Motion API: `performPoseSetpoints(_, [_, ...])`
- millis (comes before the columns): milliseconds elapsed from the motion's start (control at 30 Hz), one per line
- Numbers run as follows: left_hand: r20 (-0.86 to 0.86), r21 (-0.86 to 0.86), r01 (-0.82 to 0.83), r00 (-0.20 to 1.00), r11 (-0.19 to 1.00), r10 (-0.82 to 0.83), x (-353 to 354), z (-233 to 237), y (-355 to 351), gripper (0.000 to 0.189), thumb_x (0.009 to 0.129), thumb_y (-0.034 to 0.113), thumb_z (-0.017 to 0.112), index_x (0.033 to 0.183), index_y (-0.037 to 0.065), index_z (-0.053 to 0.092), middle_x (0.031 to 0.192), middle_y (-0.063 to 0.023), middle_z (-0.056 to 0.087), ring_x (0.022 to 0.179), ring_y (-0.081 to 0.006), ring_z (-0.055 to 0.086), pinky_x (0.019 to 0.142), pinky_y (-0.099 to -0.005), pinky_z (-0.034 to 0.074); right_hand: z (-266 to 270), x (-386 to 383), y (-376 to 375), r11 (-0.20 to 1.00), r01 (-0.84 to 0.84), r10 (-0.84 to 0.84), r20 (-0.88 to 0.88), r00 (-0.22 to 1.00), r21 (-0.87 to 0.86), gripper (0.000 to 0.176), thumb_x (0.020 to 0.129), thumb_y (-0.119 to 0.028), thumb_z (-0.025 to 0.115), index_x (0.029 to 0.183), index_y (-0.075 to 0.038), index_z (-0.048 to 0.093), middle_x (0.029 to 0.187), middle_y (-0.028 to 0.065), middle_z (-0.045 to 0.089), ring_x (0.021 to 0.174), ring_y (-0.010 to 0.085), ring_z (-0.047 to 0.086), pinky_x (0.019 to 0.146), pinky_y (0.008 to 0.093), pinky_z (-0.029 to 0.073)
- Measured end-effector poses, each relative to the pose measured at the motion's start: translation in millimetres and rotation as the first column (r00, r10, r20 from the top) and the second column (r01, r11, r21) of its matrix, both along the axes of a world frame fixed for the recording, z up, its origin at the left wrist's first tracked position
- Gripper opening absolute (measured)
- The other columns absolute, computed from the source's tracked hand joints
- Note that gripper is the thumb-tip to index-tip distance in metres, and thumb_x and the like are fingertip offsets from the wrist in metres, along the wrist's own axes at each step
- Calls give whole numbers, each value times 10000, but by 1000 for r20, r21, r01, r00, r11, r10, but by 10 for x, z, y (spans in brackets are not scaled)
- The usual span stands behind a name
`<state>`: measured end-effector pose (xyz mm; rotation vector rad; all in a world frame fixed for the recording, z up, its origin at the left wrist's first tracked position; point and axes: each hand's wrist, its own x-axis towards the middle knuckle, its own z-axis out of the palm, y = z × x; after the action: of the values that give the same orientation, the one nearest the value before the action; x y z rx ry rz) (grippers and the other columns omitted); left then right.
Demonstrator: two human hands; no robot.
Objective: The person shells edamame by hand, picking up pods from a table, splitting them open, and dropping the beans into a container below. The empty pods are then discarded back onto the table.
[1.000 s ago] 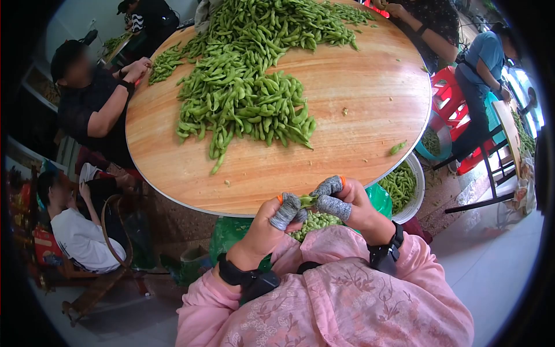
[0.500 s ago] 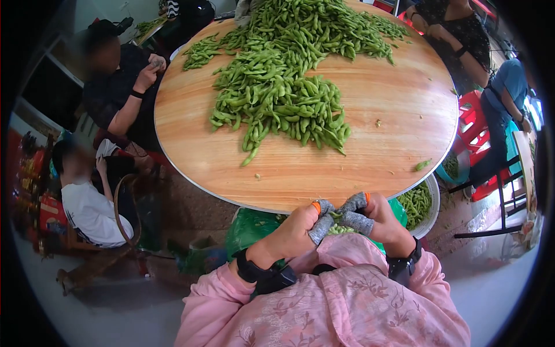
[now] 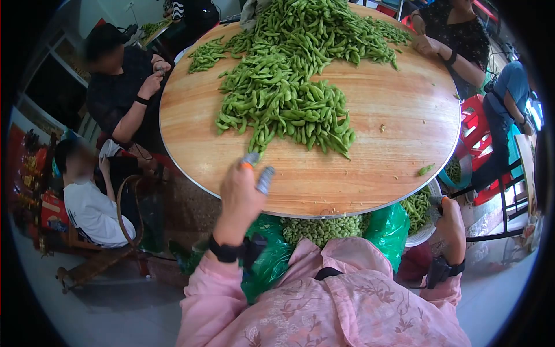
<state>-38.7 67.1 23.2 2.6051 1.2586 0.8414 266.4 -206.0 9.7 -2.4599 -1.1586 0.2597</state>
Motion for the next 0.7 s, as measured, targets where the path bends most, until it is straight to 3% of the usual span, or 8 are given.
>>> performPoseSetpoints(100, [-247, -57, -96, 966, 994, 80, -92, -139, 376, 287, 758, 220, 590, 933, -3, 543, 874, -174, 543, 827, -330, 527, 698, -415, 425, -82, -15, -11, 983, -47, 85, -212, 974, 180, 131, 676, 0, 593, 763, 87, 547, 665, 181, 583, 599, 164, 566, 532, 285, 424])
performPoseSetpoints(233, [-275, -161, -67, 961, 985, 20, -54, -151, 418, 258, 756, 217, 589, 882, -2, 537, 864, -180, 534, 831, -329, 525, 700, -420, 421, 35, -334, 346, 963, -47, 191, -547, 815, 265, 133, 753, -26, 589, 862, 49, 594, 714, 27, 597, 649, 83, 522, 588, 228, 434])
performPoseSetpoints(333, [-199, -77, -7, 980, 997, -8, -3, -170, 235, 126, 759, 101, 567, 828, 0, 539, 779, -152, 578, 729, -314, 560, 655, -379, 433, 108, -627, 668, 898, -101, 388, -665, 638, 428, 169, 780, -77, 598, 894, 47, 591, 731, 28, 597, 659, 86, 523, 600, 223, 437])
performPoseSetpoints(400, [131, -325, 196, 978, 925, -162, 60, -57, -6, 83, 765, 36, 548, 837, -3, 534, 742, -125, 588, 685, -220, 580, 616, -305, 451, 131, -834, 860, 884, -108, 438, -728, 528, 454, 210, 795, -111, 595, 933, 47, 578, 756, 25, 599, 681, 85, 532, 612, 218, 440])
performPoseSetpoints(467, [222, -391, 259, 958, 883, -183, 137, -10, -255, 89, 762, 13, 549, 848, -4, 530, 730, -111, 588, 677, -173, 573, 598, -272, 449, 110, -1011, 1027, 867, -112, 474, -732, 490, 486, 237, 804, -129, 588, 960, 48, 567, 767, 22, 600, 696, 82, 534, 617, 215, 441])
performPoseSetpoints(500, [307, -445, 315, 933, 838, -188, 178, 9, -367, 101, 759, -10, 550, 858, -5, 526, 718, -98, 588, 669, -127, 566, 579, -238, 446, 128, -1085, 1099, 865, -40, 478, -797, 368, 500, 261, 815, -158, 576, 985, 40, 557, 772, 22, 602, 692, 72, 530, 599, 204, 435])
performPoseSetpoints(633, [379, -483, 422, 891, 768, -251, 266, 39, -655, 149, 749, -12, 575, 887, -12, 519, 738, -94, 590, 684, -97, 562, 574, -221, 453, 192, -1119, 1208, 876, 66, 476, -879, 38, 478, 316, 839, -239, 544, 1032, 11, 537, 761, 14, 604, 653, 35, 498, 538, 169, 396])
performPoseSetpoints(700, [419, -458, 484, 857, 745, -299, 288, -16, -690, 180, 736, -11, 592, 901, -17, 521, 754, -94, 590, 689, -92, 558, 593, -224, 457, 194, -1142, 1202, 879, 86, 468, -883, 41, 470, 282, 835, -253, 548, 991, -19, 568, 746, 7, 601, 606, 22, 471, 507, 161, 366])
